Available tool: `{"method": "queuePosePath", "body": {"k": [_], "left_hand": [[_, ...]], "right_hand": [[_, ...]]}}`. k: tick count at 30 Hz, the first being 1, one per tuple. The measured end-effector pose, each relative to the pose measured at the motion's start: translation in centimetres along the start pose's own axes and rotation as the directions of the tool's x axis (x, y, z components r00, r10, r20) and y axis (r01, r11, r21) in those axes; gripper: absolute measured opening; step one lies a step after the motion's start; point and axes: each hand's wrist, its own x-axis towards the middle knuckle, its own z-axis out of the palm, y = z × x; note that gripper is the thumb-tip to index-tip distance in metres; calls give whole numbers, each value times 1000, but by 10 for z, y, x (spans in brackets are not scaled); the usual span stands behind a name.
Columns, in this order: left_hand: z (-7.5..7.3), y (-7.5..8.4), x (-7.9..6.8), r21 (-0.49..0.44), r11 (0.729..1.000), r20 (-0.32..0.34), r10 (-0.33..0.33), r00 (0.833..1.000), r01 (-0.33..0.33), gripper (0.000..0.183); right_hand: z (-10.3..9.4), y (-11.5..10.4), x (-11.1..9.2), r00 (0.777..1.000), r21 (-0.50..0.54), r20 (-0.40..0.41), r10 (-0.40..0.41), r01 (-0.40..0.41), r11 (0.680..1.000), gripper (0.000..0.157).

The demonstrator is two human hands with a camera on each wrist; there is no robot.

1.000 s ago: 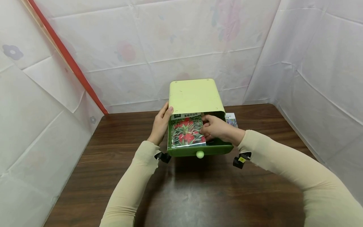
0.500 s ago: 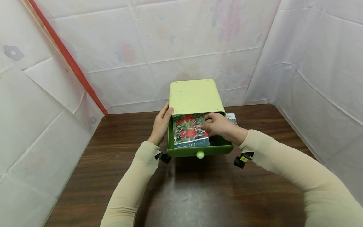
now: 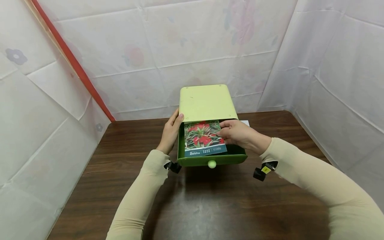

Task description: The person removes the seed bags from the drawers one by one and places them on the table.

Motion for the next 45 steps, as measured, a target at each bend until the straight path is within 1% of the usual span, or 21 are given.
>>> {"method": "queuePosePath", "body": {"k": [8,12,17,24,29,33,37,39,41,43,45], "left_hand": [[0,0,1,12,1000,0,3,1000,-3,67],[-1,1,2,-2,1000,12,5,1000,-5,62],[-1,2,1,-6,1000,15,10,1000,-10,60],[0,0,2,2,1000,7,27,1000,-27,65],[0,2,2,16,999,-4,30,1000,-30,67],[-1,3,2,17,1000,-8,17,1000,-17,65],[-2,3,3,9,1000,-4,-9,1000,10,62],[-2,4,3,6,1000,-1,-24,1000,24,61],[-2,7,1,9,999,3,-38,999,38,61],[-1,15,-3,10,999,6,-48,999,48,61],[0,23,-8,8,998,6,-55,998,55,62]], "right_hand": [[-5,-2,-11,1000,58,21,14,-15,998,66],[-6,-2,-14,998,39,50,23,-25,999,64],[-7,-3,-24,997,-7,81,14,-14,1000,63],[-12,-4,-36,993,41,120,10,-15,999,39],[-17,-1,-44,994,9,109,19,-20,1000,28],[-20,-1,-51,994,-3,107,-3,4,1000,17],[-25,-3,-57,990,65,138,-15,6,998,10],[-29,-5,-58,991,89,131,-32,21,996,8],[-33,-6,-59,993,106,103,-50,39,994,8],[-38,-7,-59,996,121,66,-61,52,991,10],[-43,-8,-59,998,158,30,-58,52,986,13]]}}
